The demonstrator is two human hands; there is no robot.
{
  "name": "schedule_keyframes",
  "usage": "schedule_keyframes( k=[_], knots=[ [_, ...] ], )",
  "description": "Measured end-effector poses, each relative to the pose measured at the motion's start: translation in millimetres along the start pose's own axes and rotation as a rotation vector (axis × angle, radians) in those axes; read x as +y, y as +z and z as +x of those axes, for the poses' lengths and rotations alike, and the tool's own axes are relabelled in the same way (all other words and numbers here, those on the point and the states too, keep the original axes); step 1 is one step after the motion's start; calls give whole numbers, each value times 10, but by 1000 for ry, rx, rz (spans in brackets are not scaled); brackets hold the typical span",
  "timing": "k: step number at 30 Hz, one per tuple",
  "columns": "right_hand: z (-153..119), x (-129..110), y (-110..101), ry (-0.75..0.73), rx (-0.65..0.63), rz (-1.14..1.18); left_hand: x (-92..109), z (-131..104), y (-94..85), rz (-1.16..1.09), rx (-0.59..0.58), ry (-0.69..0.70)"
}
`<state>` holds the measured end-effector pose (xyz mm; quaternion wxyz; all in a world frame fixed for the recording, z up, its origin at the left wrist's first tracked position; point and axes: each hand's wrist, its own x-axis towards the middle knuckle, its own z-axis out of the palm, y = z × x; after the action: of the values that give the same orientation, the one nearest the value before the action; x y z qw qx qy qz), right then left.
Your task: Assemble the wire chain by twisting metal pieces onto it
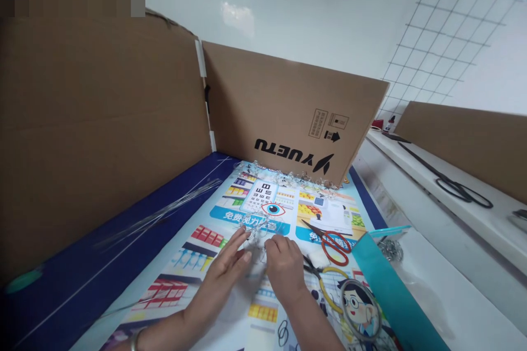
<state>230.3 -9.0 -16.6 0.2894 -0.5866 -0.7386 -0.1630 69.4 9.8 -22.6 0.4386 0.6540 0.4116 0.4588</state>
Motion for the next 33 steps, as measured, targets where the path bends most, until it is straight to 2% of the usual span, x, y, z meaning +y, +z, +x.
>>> schedule_keyframes(
  k=[5, 13, 17, 20, 26, 33],
  knots=[
    [2, 16, -2, -38, -22, 1, -13, -6, 4, 57, -22, 22],
    [-14, 46, 24, -62, 16, 9, -99, -88, 93, 214, -85, 213],
    [-17, 54, 4, -145, 69, -9, -160, -98, 175, 260, -98, 276],
    [-13, 44, -29, -188, 57, -23, -195, -119, 225, 273, -120, 286],
    [3, 20, -68, -200, 28, -13, -133, -128, 206, 207, -144, 222],
    [22, 4, -75, -131, 78, 5, -18, -79, 162, 41, -197, 51]
  ],
)
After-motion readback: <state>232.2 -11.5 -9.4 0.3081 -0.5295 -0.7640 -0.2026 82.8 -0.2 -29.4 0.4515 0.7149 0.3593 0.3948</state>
